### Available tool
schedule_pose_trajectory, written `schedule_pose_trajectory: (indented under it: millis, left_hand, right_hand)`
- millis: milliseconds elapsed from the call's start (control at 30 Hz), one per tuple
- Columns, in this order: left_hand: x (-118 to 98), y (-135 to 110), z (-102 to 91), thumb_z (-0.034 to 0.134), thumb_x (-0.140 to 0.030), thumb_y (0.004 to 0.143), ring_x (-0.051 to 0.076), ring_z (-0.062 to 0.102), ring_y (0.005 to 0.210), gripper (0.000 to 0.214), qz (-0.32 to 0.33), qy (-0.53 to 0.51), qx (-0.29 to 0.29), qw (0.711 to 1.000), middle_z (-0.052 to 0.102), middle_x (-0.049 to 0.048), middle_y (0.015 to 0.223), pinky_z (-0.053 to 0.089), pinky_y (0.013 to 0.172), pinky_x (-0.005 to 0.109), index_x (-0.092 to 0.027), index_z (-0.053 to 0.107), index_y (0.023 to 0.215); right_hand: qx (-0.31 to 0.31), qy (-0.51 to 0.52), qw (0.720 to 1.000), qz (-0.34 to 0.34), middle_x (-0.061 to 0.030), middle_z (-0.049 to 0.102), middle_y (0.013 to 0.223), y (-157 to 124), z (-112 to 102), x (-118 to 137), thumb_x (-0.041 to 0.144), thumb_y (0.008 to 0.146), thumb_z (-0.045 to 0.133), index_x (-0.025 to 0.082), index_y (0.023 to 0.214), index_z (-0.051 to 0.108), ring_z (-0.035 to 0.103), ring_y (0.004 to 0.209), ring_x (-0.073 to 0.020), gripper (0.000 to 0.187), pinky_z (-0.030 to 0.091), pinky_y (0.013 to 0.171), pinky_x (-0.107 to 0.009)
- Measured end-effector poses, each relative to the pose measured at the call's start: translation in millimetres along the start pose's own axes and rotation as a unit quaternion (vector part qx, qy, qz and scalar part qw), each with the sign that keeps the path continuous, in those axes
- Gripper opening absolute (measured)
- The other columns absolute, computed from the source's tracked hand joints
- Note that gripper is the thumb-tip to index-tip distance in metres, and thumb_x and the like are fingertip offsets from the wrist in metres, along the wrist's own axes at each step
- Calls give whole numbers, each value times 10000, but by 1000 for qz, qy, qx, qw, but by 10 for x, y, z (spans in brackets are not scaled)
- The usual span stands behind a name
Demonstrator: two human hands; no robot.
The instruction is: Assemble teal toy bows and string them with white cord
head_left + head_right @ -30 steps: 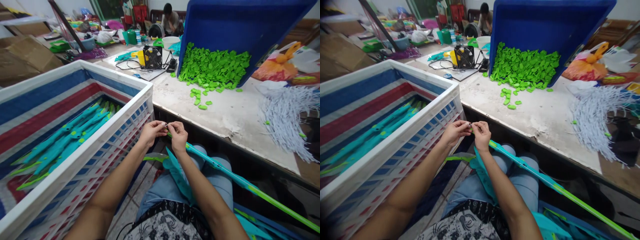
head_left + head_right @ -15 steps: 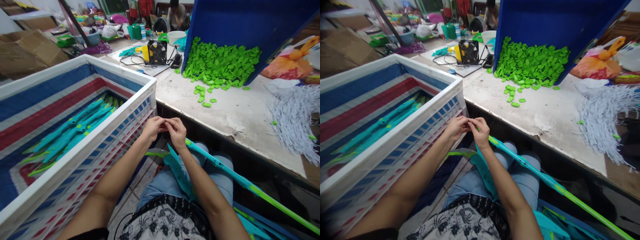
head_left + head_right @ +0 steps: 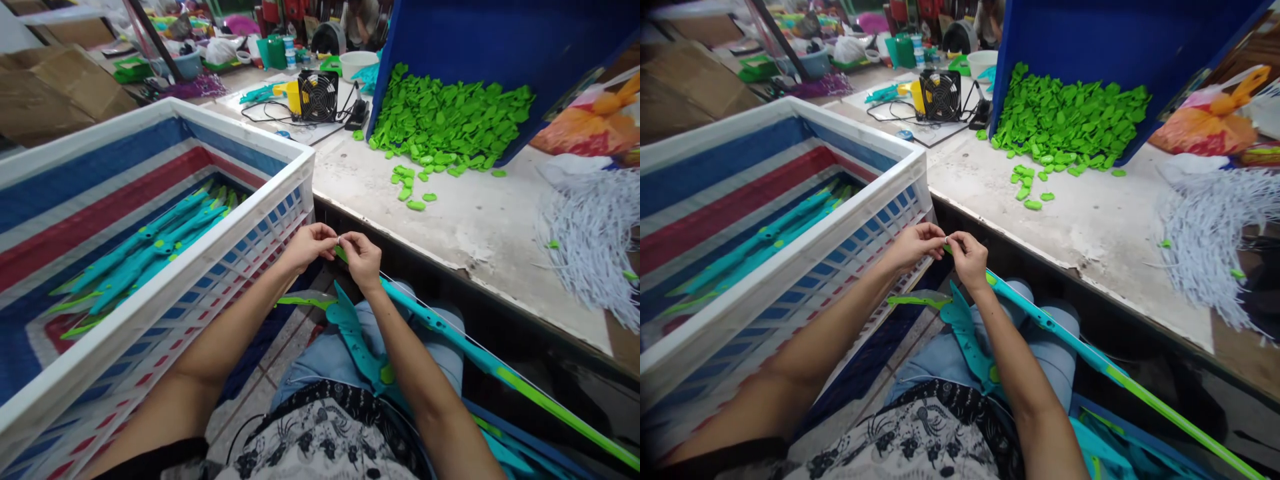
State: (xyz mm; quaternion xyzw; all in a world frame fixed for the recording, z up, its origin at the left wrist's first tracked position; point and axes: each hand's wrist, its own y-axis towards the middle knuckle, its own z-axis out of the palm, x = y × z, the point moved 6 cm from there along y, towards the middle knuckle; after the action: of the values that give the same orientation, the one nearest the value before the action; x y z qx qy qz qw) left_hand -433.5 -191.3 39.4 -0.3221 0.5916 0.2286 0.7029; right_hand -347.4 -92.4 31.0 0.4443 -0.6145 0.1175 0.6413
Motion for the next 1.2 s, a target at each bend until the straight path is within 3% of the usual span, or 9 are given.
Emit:
schedule_pose_trajectory:
  millis: [133,267,400,467,567,700,867,1033,1200]
  left_hand:
    - [-16,-15,-23,714,-305,665,60,428,403,210,10,106,-4,994,500,-32,477,300,368,167,-113,631,688]
    - [13,-81,-70,684,-353,678,41,305,407,251,-27,130,12,991,441,-43,451,176,382,189,-105,694,715]
    - [26,-165,-49,674,-354,678,54,327,442,258,-30,157,34,987,478,-36,502,214,403,193,-110,699,756]
    - [26,-193,-60,678,-347,676,51,322,433,244,-16,169,11,985,463,-49,496,219,404,189,-115,680,755]
    - [58,-223,-97,700,-347,661,44,309,419,234,-11,165,-24,986,433,-61,476,208,403,184,-122,653,705]
    - [134,-266,-89,711,-343,653,56,354,438,222,-33,128,5,991,503,-29,505,240,415,195,-128,702,705]
    - [122,-336,-125,691,-300,678,65,364,406,173,-29,145,-28,989,505,-27,432,250,420,208,-141,740,724]
    - [163,-343,-101,643,-260,718,108,504,505,162,33,213,-20,976,615,-1,529,360,486,213,-134,743,736]
    - [395,-306,-154,605,-262,763,145,596,628,190,115,272,-77,952,693,33,685,445,607,241,-124,735,775]
  right_hand:
    - [23,23,999,11,-25,673,817,-15,-3,-20,288,846,555,179,833,640,627,766,-152,139,499,732,-272]
    - [59,17,998,-28,-33,668,865,-77,3,21,267,872,530,190,846,633,630,828,-159,132,497,773,-285]
    - [64,-31,993,-92,-43,639,856,-174,28,74,239,897,483,197,827,589,607,824,-159,134,488,767,-301]
    - [57,-49,991,-110,-50,624,862,-220,51,78,228,904,463,195,823,562,595,829,-159,132,481,765,-305]
    - [47,-53,991,-115,-60,611,877,-272,85,63,219,910,441,192,828,535,584,842,-161,127,471,767,-310]
    - [55,-48,991,-115,-58,595,864,-305,112,61,218,916,424,194,845,520,573,831,-158,122,467,751,-308]
    - [72,-64,984,-147,-60,580,872,-339,91,97,198,918,420,200,839,503,555,846,-162,114,455,773,-321]
    - [68,-102,978,-169,-65,558,851,-394,123,31,186,914,410,197,825,480,532,847,-169,114,446,787,-327]
    - [32,-137,985,-100,-41,547,791,-444,139,-232,230,907,408,206,801,476,535,774,-165,128,443,720,-305]
